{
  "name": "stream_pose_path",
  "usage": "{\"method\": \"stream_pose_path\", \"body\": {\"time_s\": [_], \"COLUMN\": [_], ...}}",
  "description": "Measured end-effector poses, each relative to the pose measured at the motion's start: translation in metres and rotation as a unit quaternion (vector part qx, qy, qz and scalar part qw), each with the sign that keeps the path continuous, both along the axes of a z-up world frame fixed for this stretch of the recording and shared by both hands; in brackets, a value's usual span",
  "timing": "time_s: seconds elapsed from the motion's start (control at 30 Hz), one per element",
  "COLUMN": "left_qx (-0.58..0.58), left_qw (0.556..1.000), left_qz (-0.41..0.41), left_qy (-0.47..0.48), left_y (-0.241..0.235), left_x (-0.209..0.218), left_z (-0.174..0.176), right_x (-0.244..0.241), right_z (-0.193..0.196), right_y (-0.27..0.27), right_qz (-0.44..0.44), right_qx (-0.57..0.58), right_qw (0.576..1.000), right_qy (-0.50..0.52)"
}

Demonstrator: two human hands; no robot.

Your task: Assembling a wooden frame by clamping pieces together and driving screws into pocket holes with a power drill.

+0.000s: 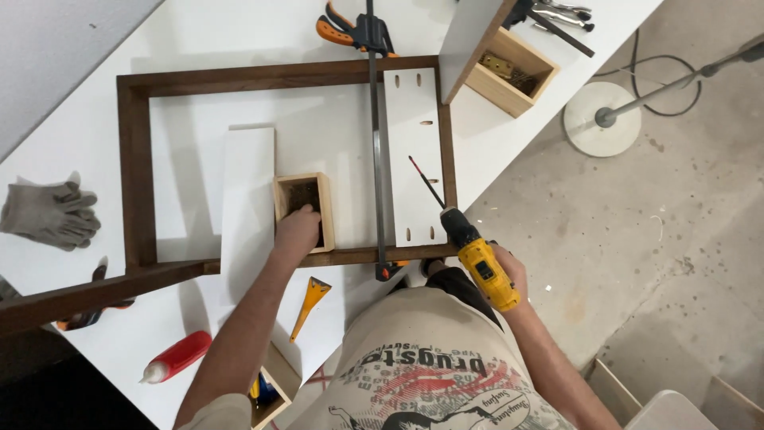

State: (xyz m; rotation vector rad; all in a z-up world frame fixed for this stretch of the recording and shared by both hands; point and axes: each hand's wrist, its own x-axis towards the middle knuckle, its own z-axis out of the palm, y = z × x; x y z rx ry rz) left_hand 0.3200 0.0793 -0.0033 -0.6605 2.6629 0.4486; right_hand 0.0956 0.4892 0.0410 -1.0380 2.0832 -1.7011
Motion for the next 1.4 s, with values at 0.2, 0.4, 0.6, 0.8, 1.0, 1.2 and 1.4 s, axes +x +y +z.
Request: {"method": "stream_pose_path", "body": {"time_s": [0.2,0.4,0.6,0.8,1.0,1.2,1.4], "left_qx": [-0.007,-0.007,0.113,0.528,0.678,0.678,0.674], "left_qw": [1.000,0.999,0.962,0.620,0.449,0.433,0.449], "left_qz": [-0.002,0.029,0.201,0.454,0.460,0.474,0.462], "left_qy": [0.025,0.042,0.144,0.361,0.357,0.357,0.361], "left_y": [-0.003,-0.005,0.007,0.019,0.049,0.052,0.055], "left_x": [0.002,-0.001,-0.010,-0.042,-0.095,-0.122,-0.139], "left_z": [0.002,-0.012,0.061,0.054,0.092,0.072,0.063], "right_x": [0.013,0.014,0.012,0.011,0.012,0.012,0.001], "right_z": [0.022,0.012,0.029,0.001,0.004,0.010,-0.009], "right_y": [-0.008,-0.001,-0.004,0.001,-0.005,-0.003,0.008], "right_qz": [-0.027,-0.034,-0.017,0.007,0.052,0.051,0.060], "right_qx": [-0.021,-0.030,-0.010,-0.007,-0.043,-0.049,-0.053], "right_qw": [0.999,0.997,0.999,1.000,0.997,0.997,0.996], "right_qy": [-0.043,-0.055,-0.044,-0.026,-0.034,-0.013,-0.042]}}
